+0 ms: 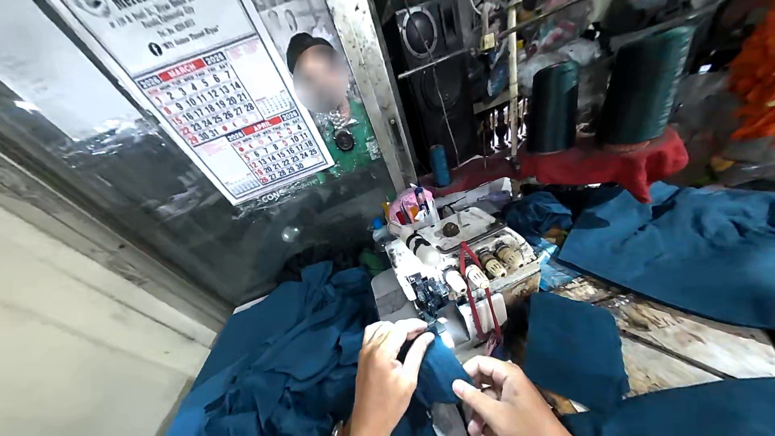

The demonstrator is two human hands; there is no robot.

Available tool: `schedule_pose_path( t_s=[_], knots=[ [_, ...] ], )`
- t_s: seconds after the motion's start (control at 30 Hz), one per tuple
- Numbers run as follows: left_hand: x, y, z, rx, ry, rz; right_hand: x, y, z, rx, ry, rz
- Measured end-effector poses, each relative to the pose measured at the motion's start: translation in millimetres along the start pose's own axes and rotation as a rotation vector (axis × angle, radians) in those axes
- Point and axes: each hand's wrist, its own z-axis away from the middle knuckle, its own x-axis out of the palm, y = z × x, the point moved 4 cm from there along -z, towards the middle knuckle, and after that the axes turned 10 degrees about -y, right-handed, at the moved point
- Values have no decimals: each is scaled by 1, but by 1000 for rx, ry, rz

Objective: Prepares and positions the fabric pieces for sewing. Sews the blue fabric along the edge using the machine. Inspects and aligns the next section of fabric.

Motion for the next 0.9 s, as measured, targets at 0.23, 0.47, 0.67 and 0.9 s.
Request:
schedule_pose_path(
  t_s=[0.23,0.47,0.67,0.9],
  knots=[
    [0,8,-4,-31,-40,6,-6,-9,3,-19,-1,25],
    [0,12,-11,-75,-122,-242,-8,-4,5,-34,-12,43],
    [17,36,-2,-16,-108,-339,-10,1,7,-10,-60,28],
    [12,28,14,-22,-133,-303,-13,-17,0,-62,-18,-23]
  ],
)
